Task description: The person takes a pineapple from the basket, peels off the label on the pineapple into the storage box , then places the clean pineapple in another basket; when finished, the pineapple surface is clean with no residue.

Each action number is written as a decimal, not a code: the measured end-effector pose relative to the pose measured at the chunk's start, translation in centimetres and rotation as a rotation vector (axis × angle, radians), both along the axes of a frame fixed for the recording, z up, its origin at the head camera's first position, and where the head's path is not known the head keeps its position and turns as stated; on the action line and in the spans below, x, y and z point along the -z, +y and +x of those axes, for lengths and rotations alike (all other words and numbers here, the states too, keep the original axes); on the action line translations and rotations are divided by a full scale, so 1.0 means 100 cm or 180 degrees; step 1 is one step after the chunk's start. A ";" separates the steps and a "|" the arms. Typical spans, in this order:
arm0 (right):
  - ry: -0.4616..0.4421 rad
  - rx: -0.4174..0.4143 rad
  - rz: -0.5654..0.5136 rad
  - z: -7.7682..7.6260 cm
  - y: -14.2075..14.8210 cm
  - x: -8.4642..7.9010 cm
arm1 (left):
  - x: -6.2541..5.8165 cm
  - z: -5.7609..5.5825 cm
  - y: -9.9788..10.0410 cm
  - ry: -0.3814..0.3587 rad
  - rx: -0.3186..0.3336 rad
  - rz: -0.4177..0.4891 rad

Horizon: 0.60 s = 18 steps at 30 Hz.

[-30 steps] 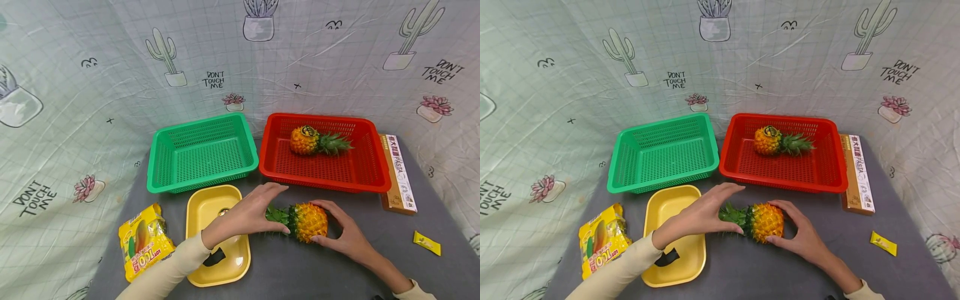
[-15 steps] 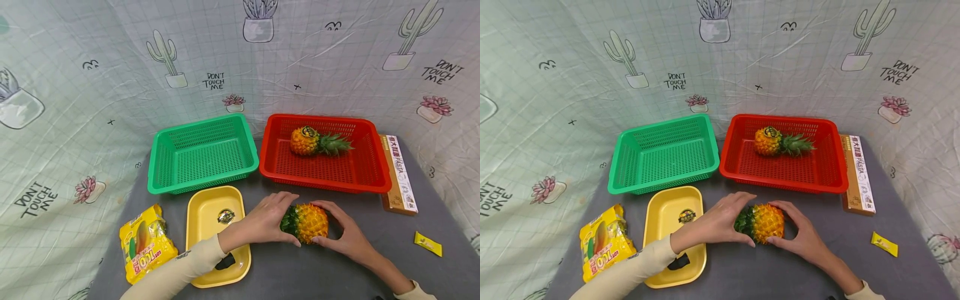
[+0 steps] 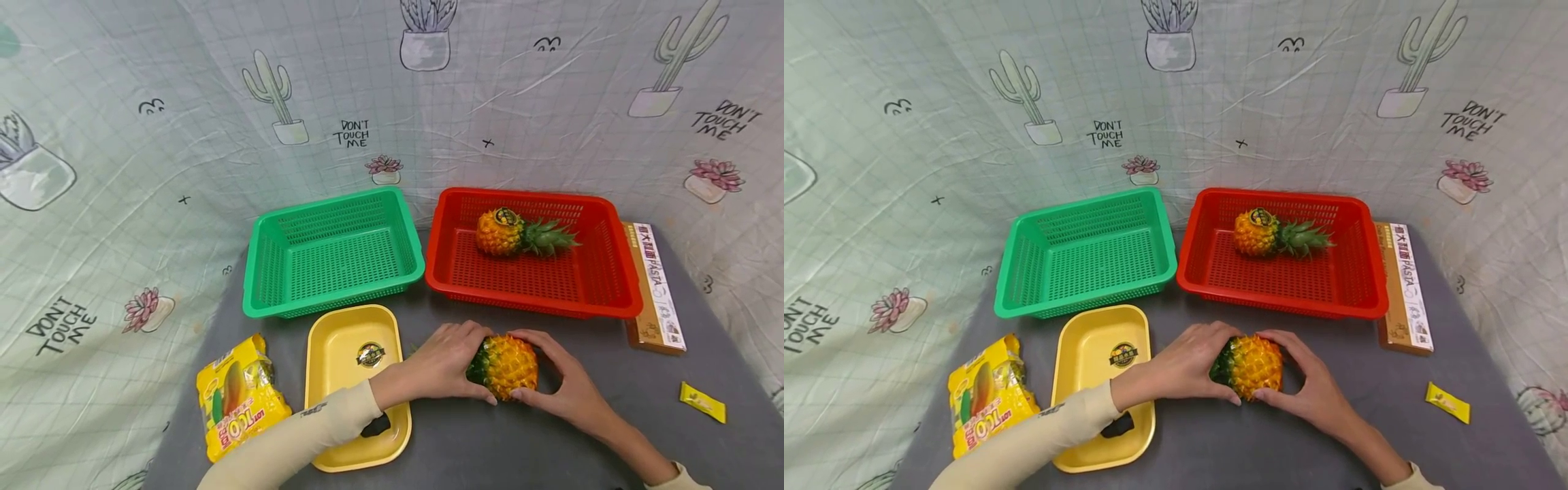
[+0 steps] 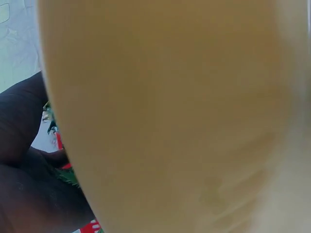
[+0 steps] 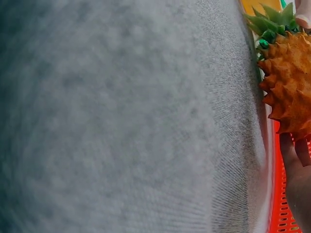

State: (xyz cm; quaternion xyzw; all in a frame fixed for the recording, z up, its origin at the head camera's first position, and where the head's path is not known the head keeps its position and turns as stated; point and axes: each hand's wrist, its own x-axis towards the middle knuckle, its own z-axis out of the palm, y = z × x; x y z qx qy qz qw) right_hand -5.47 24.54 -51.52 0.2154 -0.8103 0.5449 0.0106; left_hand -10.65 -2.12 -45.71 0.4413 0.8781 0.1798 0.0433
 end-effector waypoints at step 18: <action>0.0127 -0.0009 0.0293 -0.002 0.000 -0.013 | 0.006 0.003 0.006 0.0332 -0.0170 0.0024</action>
